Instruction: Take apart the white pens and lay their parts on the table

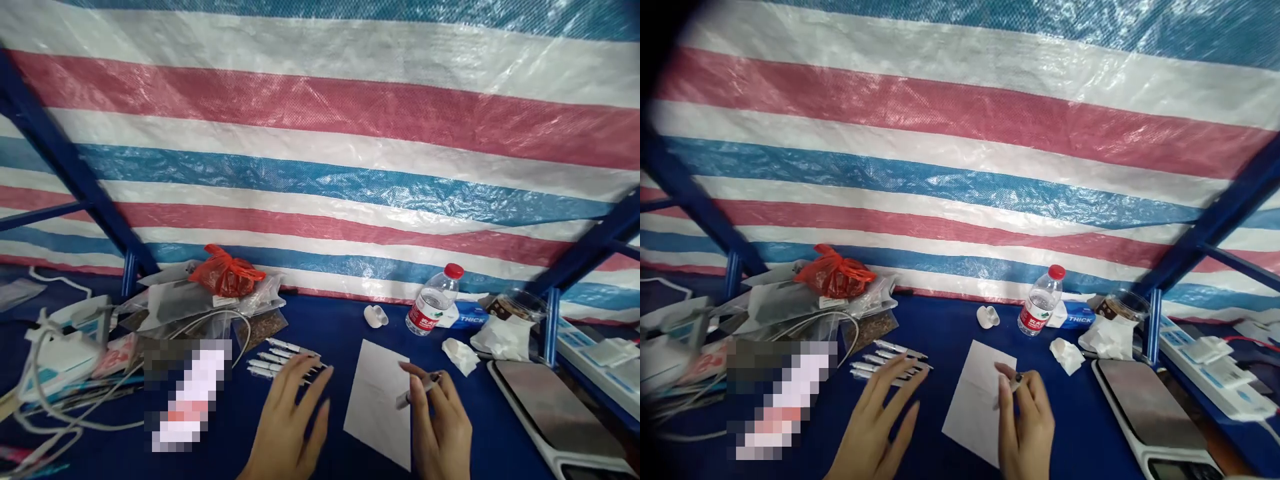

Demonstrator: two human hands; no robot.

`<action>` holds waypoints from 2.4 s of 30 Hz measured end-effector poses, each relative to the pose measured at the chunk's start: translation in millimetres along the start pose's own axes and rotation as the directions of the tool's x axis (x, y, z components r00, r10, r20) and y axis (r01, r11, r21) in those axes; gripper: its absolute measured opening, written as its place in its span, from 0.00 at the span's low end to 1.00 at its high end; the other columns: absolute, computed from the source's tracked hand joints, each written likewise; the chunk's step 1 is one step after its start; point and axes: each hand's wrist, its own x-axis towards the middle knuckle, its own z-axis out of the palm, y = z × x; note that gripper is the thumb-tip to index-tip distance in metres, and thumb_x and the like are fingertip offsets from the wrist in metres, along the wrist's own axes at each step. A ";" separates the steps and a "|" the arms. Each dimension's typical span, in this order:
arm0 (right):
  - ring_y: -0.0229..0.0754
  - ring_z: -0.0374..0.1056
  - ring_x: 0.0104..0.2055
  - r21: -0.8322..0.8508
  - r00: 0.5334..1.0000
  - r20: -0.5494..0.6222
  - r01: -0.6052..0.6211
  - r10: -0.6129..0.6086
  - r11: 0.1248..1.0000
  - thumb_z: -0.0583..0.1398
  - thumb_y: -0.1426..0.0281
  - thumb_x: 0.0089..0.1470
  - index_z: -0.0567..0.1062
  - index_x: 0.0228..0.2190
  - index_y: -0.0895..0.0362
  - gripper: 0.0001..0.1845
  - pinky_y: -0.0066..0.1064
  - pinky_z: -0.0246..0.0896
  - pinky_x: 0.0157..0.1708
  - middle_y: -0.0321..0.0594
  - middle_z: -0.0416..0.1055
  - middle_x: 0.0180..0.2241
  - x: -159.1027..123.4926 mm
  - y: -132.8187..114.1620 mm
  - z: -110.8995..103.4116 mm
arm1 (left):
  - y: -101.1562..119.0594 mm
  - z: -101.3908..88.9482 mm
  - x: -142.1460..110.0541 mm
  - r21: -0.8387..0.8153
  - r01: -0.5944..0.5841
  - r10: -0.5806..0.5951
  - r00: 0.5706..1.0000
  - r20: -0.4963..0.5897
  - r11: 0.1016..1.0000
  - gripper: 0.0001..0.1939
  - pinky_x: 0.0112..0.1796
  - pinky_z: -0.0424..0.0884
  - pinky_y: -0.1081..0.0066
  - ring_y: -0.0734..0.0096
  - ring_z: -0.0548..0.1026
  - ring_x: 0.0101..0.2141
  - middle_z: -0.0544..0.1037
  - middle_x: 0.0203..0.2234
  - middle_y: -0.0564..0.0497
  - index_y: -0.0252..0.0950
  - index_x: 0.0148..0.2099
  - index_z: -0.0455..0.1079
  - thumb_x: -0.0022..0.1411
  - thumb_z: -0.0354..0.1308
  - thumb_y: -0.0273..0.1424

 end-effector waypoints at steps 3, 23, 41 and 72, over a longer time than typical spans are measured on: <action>0.44 0.69 0.27 0.327 0.923 0.366 -0.247 0.118 0.912 0.58 0.52 0.65 0.82 0.39 0.53 0.21 0.32 0.68 0.26 0.46 0.78 0.35 1.3 -19.5 2.1 | 47.6 7.3 -6.4 -0.096 0.062 -0.051 0.992 0.115 0.993 0.23 0.47 0.79 0.70 0.60 0.79 0.52 0.76 0.55 0.43 0.42 0.66 0.65 0.71 0.54 0.35; 0.45 0.72 0.31 0.601 0.629 0.731 -0.777 0.265 0.186 0.71 0.52 0.50 0.81 0.48 0.50 0.26 0.34 0.68 0.28 0.46 0.80 0.36 8.6 -50.6 0.3 | 77.0 -19.9 23.9 -0.404 0.690 0.181 0.610 0.772 -0.601 0.24 0.19 0.40 0.75 0.81 0.40 0.13 0.49 0.13 0.66 0.42 0.43 0.58 0.67 0.56 0.57; 0.41 0.68 0.30 0.560 0.794 0.546 -0.582 0.266 0.590 0.76 0.55 0.42 0.83 0.31 0.51 0.18 0.36 0.67 0.38 0.35 0.72 0.24 40.5 -1.5 50.9 | 0.4 28.4 40.9 -0.667 0.611 -0.129 0.771 0.624 0.427 0.19 0.30 0.53 0.70 0.72 0.56 0.26 0.58 0.24 0.58 0.37 0.45 0.64 0.74 0.44 0.48; 0.41 0.69 0.34 0.614 0.828 0.528 -0.527 0.191 0.587 0.78 0.62 0.32 0.82 0.25 0.52 0.17 0.35 0.64 0.41 0.33 0.73 0.26 21.5 -14.5 57.7 | -0.4 35.7 20.9 -0.601 0.349 -0.126 0.916 0.381 0.719 0.12 0.28 0.53 0.71 0.71 0.64 0.22 0.61 0.20 0.60 0.39 0.43 0.63 0.72 0.45 0.41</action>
